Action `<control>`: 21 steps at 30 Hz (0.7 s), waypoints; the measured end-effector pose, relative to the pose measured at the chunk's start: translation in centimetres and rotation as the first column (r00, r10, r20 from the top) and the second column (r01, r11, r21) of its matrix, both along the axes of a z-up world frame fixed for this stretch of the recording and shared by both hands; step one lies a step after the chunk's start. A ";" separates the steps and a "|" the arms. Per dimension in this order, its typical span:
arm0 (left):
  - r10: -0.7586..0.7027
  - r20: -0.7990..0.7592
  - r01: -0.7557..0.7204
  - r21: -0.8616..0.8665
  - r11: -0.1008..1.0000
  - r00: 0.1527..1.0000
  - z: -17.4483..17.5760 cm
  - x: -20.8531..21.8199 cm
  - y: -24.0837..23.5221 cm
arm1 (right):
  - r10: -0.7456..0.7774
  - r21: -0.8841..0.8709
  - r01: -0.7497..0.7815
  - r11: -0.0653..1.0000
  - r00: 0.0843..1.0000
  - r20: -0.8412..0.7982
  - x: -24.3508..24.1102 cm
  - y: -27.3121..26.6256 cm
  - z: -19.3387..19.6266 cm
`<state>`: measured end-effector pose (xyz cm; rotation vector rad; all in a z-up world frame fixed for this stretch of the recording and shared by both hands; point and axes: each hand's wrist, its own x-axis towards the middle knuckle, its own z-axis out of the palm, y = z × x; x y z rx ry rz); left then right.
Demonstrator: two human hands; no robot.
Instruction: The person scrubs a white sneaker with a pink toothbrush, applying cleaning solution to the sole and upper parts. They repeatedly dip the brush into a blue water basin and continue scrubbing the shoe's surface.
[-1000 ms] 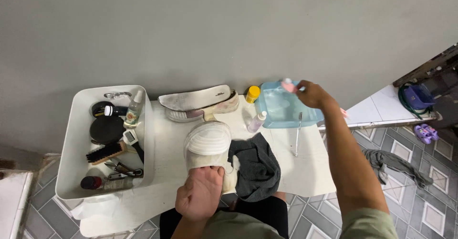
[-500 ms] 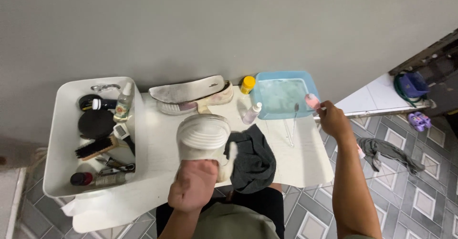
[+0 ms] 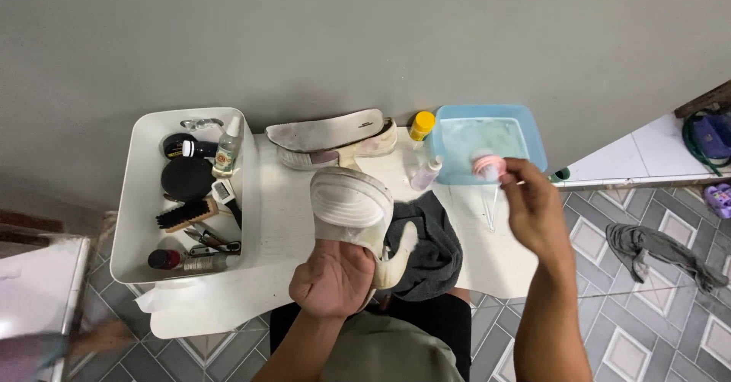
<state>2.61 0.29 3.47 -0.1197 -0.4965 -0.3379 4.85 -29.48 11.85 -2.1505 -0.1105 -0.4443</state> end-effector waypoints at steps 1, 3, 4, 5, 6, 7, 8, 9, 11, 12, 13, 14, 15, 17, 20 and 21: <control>0.001 0.003 -0.001 0.008 1.000 1.000 0.4 0.0 0.0 | -0.037 0.024 0.038 0.999 0.999 -0.039 -0.2 0.3 -0.8; -0.004 0.007 0.004 0.019 1.000 1.000 1.2 0.1 -0.1 | -0.080 0.051 0.084 0.995 0.994 -0.078 -0.6 1.6 -1.4; -0.002 0.012 0.002 0.028 1.000 1.000 1.5 0.2 -0.2 | -0.032 0.073 0.039 0.997 0.996 -0.083 -0.8 2.7 -1.1; -0.001 0.015 0.001 0.037 0.999 1.000 1.8 0.3 -0.2 | 0.015 0.096 -0.006 0.995 0.996 -0.087 -1.0 3.7 -0.9; -0.008 0.015 0.008 0.041 0.999 1.000 2.1 0.3 -0.3 | 0.008 0.100 0.001 0.995 0.996 -0.086 -1.3 4.6 -0.7; -0.004 0.021 0.003 0.049 0.999 1.000 2.4 0.4 -0.3 | 0.078 0.101 -0.071 0.992 0.995 -0.068 -1.6 5.5 -0.5; -0.001 0.028 -0.001 0.058 0.998 1.000 2.7 0.6 -0.3 | 0.147 0.100 -0.142 0.985 0.988 -0.049 -1.8 6.5 -0.2; -0.001 0.028 0.000 0.059 0.998 1.000 2.9 0.6 -0.3 | 0.147 0.102 -0.141 0.985 0.988 -0.048 -2.2 7.0 0.4; 0.012 0.034 -0.015 0.072 0.997 0.999 3.3 0.6 -0.4 | 0.190 0.065 -0.186 0.980 0.980 -0.054 -3.0 8.0 1.6; 0.011 0.033 -0.014 0.072 0.997 0.999 3.5 0.6 -0.4 | 0.189 0.066 -0.185 0.980 0.980 -0.056 -3.1 8.2 1.2; 0.015 0.036 -0.018 0.077 0.997 0.999 3.7 0.6 -0.5 | 0.222 -0.046 -0.225 0.973 0.973 -0.066 -3.3 8.4 0.7; 0.019 0.040 -0.022 0.081 0.996 0.999 3.9 0.7 -0.6 | 0.252 -0.157 -0.262 0.952 0.964 -0.080 -3.4 8.5 0.2; 0.018 0.042 -0.021 0.080 0.997 0.999 4.1 0.8 -0.7 | 0.251 -0.158 -0.261 0.952 0.965 -0.078 -3.2 8.7 0.5; -0.072 -0.060 0.067 -0.076 0.995 0.996 4.6 0.8 -0.8 | 0.404 -0.081 -0.410 0.909 0.911 -0.077 -2.9 9.0 1.0; -0.068 0.017 0.066 0.078 0.995 0.998 4.8 1.4 -1.2 | 0.269 -0.161 -0.251 0.955 0.957 0.104 -1.4 8.3 0.2; -0.065 0.019 0.063 0.078 0.995 0.998 4.6 1.4 -1.1 | 0.272 -0.162 -0.253 0.954 0.956 0.106 -1.6 8.3 -0.7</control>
